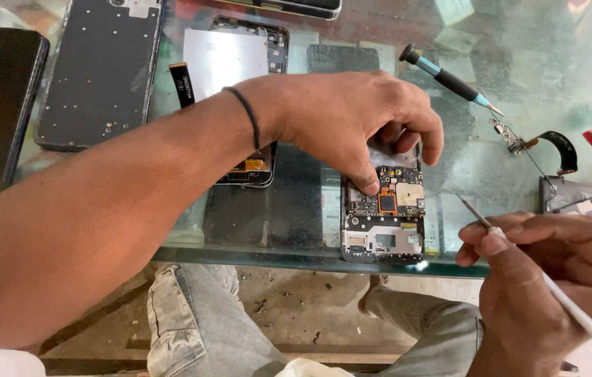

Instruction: The person cleans the interior of a disassembled smartphone with a brush, then uses a screwdriver to remove screws and lift the motherboard from the chassis. The motherboard is held and further manipulated with the screwdriver.

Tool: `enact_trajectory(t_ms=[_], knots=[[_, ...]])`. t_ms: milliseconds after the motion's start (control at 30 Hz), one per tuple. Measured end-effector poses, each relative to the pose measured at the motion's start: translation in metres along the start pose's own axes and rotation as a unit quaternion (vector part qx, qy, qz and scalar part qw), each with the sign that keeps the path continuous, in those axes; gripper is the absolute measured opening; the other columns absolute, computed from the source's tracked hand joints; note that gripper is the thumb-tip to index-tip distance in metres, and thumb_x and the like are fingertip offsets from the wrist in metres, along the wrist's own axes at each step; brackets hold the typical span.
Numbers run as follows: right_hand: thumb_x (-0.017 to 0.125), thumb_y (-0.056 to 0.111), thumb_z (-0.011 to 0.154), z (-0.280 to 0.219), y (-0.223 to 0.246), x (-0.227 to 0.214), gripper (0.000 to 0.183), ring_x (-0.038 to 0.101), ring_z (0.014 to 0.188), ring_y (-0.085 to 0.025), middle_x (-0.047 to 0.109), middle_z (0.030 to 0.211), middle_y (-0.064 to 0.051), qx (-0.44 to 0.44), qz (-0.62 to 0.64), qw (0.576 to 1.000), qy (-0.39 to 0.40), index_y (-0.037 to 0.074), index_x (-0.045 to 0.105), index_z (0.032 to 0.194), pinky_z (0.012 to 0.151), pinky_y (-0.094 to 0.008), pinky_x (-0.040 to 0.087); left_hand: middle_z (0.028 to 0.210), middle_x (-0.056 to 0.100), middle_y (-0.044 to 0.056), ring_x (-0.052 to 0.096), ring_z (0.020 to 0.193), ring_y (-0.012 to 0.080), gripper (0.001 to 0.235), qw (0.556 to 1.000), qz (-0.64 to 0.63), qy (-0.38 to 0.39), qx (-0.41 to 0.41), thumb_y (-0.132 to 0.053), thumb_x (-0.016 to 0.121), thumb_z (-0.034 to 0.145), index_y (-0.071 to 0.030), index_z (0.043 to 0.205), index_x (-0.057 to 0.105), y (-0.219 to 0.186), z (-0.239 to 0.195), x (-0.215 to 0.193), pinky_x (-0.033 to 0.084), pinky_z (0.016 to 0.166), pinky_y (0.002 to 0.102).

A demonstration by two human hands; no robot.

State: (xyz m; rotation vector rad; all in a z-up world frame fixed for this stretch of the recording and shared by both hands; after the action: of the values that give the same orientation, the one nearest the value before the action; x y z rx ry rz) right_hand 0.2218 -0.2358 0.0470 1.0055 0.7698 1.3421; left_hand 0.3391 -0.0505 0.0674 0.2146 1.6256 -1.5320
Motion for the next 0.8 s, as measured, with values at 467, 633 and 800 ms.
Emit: enact_trajectory(t_ms=[467, 633, 800], knots=[[0.074, -0.004, 0.087, 0.015, 0.015, 0.038, 0.013, 0.075, 0.079, -0.018, 0.072, 0.094, -0.018, 0.003, -0.241, 0.970, -0.011, -0.006, 0.065, 0.097, 0.074, -0.026, 0.062, 0.098, 0.065, -0.001, 0.066, 0.090, 0.0158, 0.044, 1.000, 0.006, -0.008, 0.007, -0.017, 0.094, 0.060, -0.010, 0.099, 0.075, 0.001, -0.002, -0.004, 0.057, 0.079, 0.031], [0.082, 0.000, 0.078, 0.005, 0.020, 0.048, 0.015, 0.069, 0.066, -0.015, 0.076, 0.090, -0.019, 0.012, -0.384, 0.923, 0.000, -0.005, 0.069, 0.085, 0.061, -0.023, 0.053, 0.098, 0.066, -0.001, 0.067, 0.090, 0.0155, 0.045, 1.000, 0.013, -0.011, 0.003, -0.024, 0.098, 0.061, -0.011, 0.098, 0.076, 0.002, -0.001, -0.003, 0.057, 0.079, 0.031], [0.085, -0.001, 0.087, -0.009, 0.019, 0.043, 0.018, 0.071, 0.072, -0.012, 0.075, 0.090, -0.019, -0.049, -0.381, 0.923, 0.006, -0.005, 0.067, 0.088, 0.067, -0.020, 0.055, 0.099, 0.065, -0.002, 0.067, 0.091, 0.0149, 0.044, 0.999, 0.014, -0.005, -0.037, -0.024, 0.096, 0.061, -0.012, 0.098, 0.075, 0.007, -0.001, -0.001, 0.056, 0.080, 0.031]])
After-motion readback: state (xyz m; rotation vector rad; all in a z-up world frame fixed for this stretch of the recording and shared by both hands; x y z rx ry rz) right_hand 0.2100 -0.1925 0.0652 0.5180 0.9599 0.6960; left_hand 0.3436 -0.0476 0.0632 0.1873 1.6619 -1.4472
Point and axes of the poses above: each hand's wrist, its own z-axis towards the middle knuckle, its own x-axis out of the palm, y = z × x, the point moved 9 cm from there along z, towards the middle knuckle
